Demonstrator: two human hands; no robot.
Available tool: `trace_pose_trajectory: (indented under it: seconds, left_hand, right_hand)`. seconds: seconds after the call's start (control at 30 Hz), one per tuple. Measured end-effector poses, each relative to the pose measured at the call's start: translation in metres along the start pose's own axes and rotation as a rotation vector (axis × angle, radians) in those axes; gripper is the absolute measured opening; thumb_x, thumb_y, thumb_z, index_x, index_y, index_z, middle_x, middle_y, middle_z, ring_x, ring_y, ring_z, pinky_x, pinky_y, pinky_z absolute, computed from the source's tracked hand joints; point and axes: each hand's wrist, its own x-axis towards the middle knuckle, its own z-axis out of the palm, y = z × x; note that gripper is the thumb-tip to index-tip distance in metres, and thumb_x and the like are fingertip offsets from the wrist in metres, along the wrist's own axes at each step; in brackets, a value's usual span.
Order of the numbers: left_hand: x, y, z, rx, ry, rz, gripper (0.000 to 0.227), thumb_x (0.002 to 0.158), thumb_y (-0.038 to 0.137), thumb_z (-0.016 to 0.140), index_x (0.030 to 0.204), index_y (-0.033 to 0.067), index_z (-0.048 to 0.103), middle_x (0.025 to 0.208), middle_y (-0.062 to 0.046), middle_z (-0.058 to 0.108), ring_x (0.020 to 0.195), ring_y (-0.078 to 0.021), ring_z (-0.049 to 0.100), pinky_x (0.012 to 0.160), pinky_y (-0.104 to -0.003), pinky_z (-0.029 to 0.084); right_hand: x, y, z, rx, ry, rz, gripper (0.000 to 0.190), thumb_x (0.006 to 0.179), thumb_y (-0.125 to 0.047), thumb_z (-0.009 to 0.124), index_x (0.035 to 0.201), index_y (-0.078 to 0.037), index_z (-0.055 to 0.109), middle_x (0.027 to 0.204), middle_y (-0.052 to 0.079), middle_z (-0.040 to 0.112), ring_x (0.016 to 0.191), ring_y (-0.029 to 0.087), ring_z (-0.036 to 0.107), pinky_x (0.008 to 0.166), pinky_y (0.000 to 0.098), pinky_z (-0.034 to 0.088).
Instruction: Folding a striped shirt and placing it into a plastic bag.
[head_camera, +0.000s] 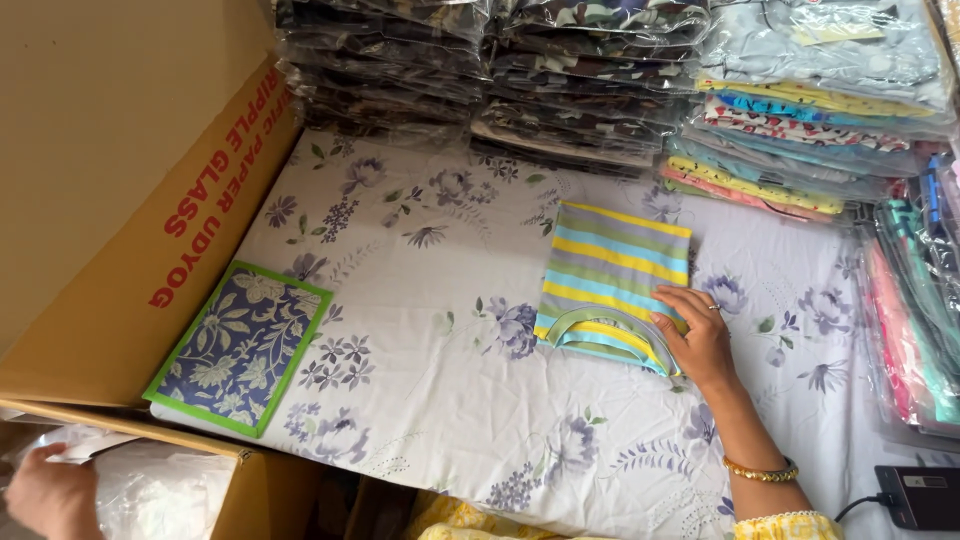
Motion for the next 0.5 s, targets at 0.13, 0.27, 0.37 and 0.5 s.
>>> trace_pose_trajectory:
  seconds: [0.13, 0.27, 0.37, 0.5]
  left_hand:
    - [0.0, -0.003, -0.01, -0.03, -0.136, -0.026, 0.036, 0.091, 0.01, 0.069, 0.123, 0.0233, 0.08, 0.087, -0.016, 0.079, 0.078, -0.0314, 0.074, 0.068, -0.045, 0.058]
    - [0.018, -0.016, -0.003, -0.075, -0.174, 0.072, 0.037, 0.09, 0.006, 0.069, 0.122, 0.019, 0.08, 0.094, -0.015, 0.078, 0.077, -0.0285, 0.073, 0.066, -0.042, 0.056]
    - [0.016, -0.015, -0.004, -0.236, -0.175, 0.034, 0.032, 0.093, 0.0, 0.066, 0.122, 0.0087, 0.077, 0.097, -0.024, 0.076, 0.075, -0.029, 0.073, 0.066, -0.042, 0.056]
    - [0.031, -0.012, -0.022, -0.538, -0.116, 0.112, 0.01, 0.098, -0.002, 0.064, 0.107, -0.0062, 0.065, 0.099, -0.024, 0.073, 0.083, -0.0278, 0.071, 0.07, -0.039, 0.058]
  right_hand:
    - [0.002, 0.002, 0.0, 0.008, 0.005, 0.006, 0.027, 0.091, -0.015, 0.073, 0.116, -0.006, 0.073, 0.123, 0.009, 0.072, 0.122, 0.028, 0.063, 0.104, 0.0398, 0.049]
    - [0.003, 0.004, 0.001, 0.003, -0.007, 0.011, 0.027, 0.091, -0.015, 0.073, 0.116, -0.006, 0.074, 0.122, 0.009, 0.072, 0.121, 0.028, 0.063, 0.104, 0.0398, 0.049]
    - [0.001, 0.005, 0.002, 0.007, -0.007, 0.004, 0.027, 0.091, -0.015, 0.073, 0.116, -0.006, 0.073, 0.123, 0.008, 0.072, 0.121, 0.028, 0.063, 0.105, 0.0398, 0.049]
    - [0.002, 0.007, 0.002, 0.009, -0.009, 0.0, 0.026, 0.091, -0.015, 0.073, 0.116, -0.007, 0.074, 0.122, 0.008, 0.072, 0.12, 0.028, 0.063, 0.105, 0.04, 0.049]
